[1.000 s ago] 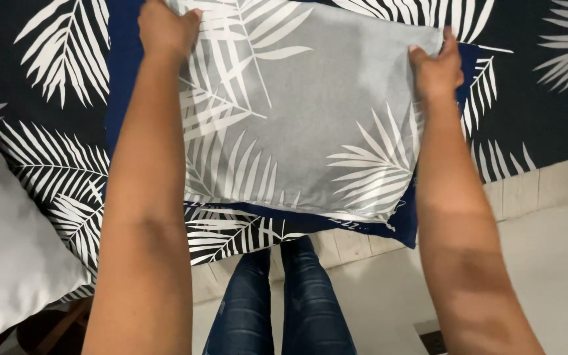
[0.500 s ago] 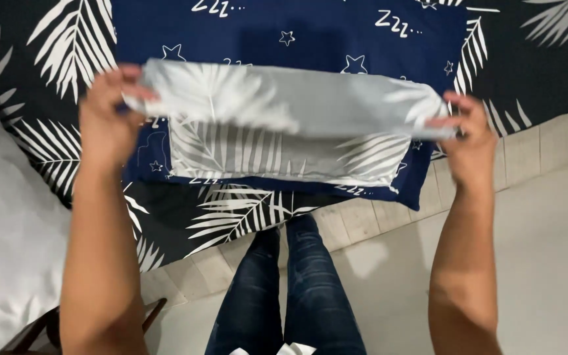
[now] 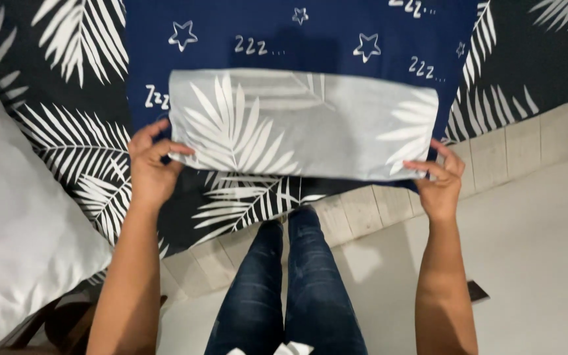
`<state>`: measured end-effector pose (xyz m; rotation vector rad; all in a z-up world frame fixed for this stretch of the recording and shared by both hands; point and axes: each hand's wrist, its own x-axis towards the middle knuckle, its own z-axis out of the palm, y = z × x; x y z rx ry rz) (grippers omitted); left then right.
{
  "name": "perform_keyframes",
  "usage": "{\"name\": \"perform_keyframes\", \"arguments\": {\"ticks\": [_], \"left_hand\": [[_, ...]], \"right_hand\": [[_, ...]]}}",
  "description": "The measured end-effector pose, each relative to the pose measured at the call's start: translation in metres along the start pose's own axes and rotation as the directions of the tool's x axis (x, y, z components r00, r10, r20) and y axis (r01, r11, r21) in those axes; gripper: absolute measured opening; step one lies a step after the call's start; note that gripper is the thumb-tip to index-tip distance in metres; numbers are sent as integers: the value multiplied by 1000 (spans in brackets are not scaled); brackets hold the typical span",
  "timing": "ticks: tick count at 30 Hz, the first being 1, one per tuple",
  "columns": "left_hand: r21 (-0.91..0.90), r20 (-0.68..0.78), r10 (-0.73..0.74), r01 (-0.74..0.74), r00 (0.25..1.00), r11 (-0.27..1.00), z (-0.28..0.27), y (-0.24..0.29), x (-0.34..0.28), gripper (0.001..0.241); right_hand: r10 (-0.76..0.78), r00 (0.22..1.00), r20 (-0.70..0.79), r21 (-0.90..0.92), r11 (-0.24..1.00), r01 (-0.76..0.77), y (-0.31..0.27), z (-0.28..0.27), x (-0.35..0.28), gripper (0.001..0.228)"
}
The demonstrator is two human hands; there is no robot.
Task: The person folds a blue pillowcase with white stars and 'zzz' text on a bed. They then fold a grey pillowcase with a white leaf pattern and place it on top of the blue one.
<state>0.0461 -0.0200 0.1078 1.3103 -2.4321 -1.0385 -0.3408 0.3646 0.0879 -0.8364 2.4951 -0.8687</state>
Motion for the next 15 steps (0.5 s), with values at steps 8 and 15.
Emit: {"name": "perform_keyframes", "arguments": {"ticks": [8,15], "left_hand": [[81,-175,-128,144,976,986,27,-3,15,31],[-116,81,-446,453,892,884,37,23,82,47]], "right_hand": [[44,997,-56,71,997,-40,21,18,19,38],[482,852,205,402,752,-523,-1,40,80,49]]}}
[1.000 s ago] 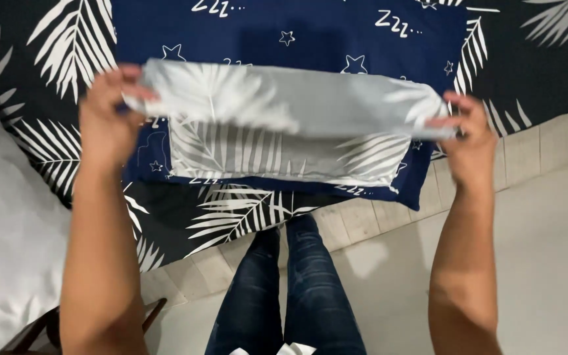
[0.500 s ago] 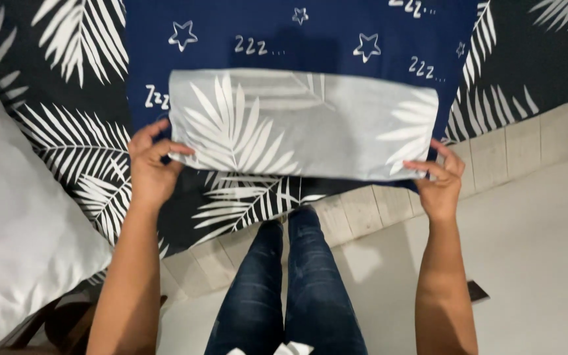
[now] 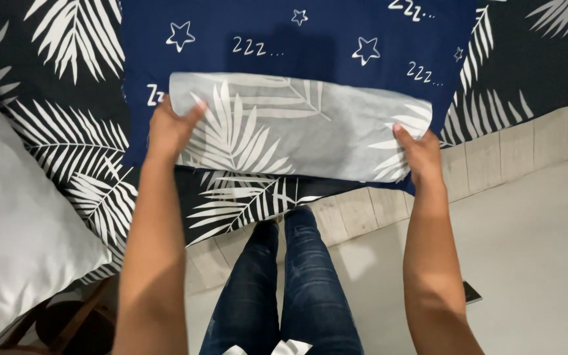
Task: The person folds a blue pillowcase with white stars and 'zzz' text on a bed. They then fold a grey pillowcase with a white leaf pattern and place it on top of the blue one.
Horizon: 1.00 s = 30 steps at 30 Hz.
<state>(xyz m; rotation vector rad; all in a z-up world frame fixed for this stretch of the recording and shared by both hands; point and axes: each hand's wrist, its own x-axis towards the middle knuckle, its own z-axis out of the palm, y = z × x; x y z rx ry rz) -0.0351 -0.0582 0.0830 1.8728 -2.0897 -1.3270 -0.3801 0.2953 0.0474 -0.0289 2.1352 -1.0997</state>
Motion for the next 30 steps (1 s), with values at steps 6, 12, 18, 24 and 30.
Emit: {"name": "perform_keyframes", "arguments": {"ticks": [6,12,18,24,30], "left_hand": [[-373,218,151,-61,964,926,-25,-6,-5,37],[-257,74,195,-170,978,951,-42,83,5,46],[-284,-288,209,-292,934,913,108,89,48,66],[435,230,656,-679,719,592,256,179,-44,68],[578,202,604,-592,771,562,190,102,19,63]], "right_hand": [[-215,975,53,294,937,191,-57,-16,-35,59],[-351,927,-133,19,934,356,-87,-22,-2,59],[-658,744,-118,-665,609,433,-67,35,26,57],[-780,598,187,-982,-145,118,-24,118,50,66],[-543,829,135,-858,355,372,-37,107,40,65]]}}
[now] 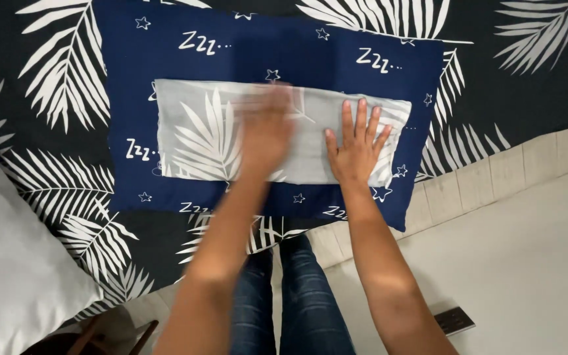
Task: The person folds a blue pillowcase with white stars and 'zzz' text on a bed. They then fold a grey pillowcase with a white leaf pattern and place it on top of the blue one.
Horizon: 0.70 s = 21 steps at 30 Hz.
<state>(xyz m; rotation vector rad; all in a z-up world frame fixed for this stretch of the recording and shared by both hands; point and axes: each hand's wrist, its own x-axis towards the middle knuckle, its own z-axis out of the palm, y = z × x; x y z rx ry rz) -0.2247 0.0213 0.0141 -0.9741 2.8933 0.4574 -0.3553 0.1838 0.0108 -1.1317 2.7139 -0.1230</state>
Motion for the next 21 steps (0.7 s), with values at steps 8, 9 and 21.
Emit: {"name": "perform_keyframes", "arguments": {"ticks": [8,9,21], "left_hand": [[49,145,-404,401,903,915,-50,-95,-22,65],[23,124,-421,421,899,907,-48,-93,-21,65],[-16,162,-401,409,902,912,-46,-103,-23,66]], "right_hand": [[107,994,-30,108,989,-103,-48,1,4,70],[149,987,-59,170,976,-137,-61,0,4,72],[103,995,-7,303,948,-96,-36,-18,21,51]]}}
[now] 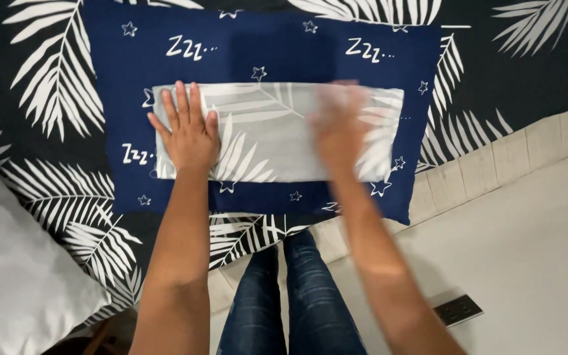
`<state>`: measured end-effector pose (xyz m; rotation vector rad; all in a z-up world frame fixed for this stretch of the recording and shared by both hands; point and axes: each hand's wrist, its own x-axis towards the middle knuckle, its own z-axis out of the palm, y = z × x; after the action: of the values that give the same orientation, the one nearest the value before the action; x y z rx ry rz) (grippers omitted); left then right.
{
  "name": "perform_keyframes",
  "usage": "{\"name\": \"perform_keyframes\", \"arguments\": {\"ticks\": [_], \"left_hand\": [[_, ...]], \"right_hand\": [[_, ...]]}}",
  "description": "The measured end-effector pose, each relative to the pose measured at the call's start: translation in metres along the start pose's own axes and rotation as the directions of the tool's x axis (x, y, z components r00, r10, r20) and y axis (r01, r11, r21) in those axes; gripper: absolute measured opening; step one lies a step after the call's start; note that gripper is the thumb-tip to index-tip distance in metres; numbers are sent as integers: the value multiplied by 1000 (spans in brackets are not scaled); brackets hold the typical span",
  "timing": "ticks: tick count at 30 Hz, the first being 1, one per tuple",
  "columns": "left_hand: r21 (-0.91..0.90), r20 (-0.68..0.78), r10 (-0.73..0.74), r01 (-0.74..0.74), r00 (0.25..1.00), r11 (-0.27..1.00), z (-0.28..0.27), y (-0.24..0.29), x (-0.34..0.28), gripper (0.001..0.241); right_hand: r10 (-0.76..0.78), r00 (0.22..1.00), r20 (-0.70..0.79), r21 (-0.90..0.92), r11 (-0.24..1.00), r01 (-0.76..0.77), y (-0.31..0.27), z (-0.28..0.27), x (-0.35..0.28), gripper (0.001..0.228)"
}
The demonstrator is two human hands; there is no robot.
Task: The person folds a blue pillowcase with white stars and 'zzz' text on a bed. They then fold a grey pillowcase with a white leaf pattern and place it on top of the blue one.
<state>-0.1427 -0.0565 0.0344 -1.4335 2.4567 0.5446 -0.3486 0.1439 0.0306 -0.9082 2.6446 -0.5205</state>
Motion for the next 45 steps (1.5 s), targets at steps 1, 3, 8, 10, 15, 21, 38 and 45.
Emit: {"name": "perform_keyframes", "arguments": {"ticks": [1,3,8,10,15,21,38,45], "left_hand": [[1,0,-5,5,1000,1000,1,0,-2,66],[-13,0,7,-7,1000,1000,-1,1,3,64],[-73,-168,-152,141,974,987,36,61,0,60],[-164,-277,-235,196,932,967,55,107,-10,56],[1,99,575,-578,812,816,56,214,-57,65],[-113,-289,445,-491,848,864,70,69,0,63],[-28,1,-69,69,998,997,-14,-56,11,62],[-57,-36,-58,56,998,997,-11,-48,14,59]], "right_hand": [[-3,1000,4,1,1000,3,22,-12,1,51],[252,967,35,-371,902,-222,62,-35,15,64],[268,963,20,-268,929,-253,97,-8,11,64],[282,959,25,-266,927,-265,98,-6,14,63],[342,936,76,-315,899,-303,104,-8,18,67],[346,935,79,-261,912,-315,95,-11,16,66],[-538,842,18,33,842,538,-110,47,-34,54],[167,986,-8,-265,950,-163,80,-10,28,61]]}}
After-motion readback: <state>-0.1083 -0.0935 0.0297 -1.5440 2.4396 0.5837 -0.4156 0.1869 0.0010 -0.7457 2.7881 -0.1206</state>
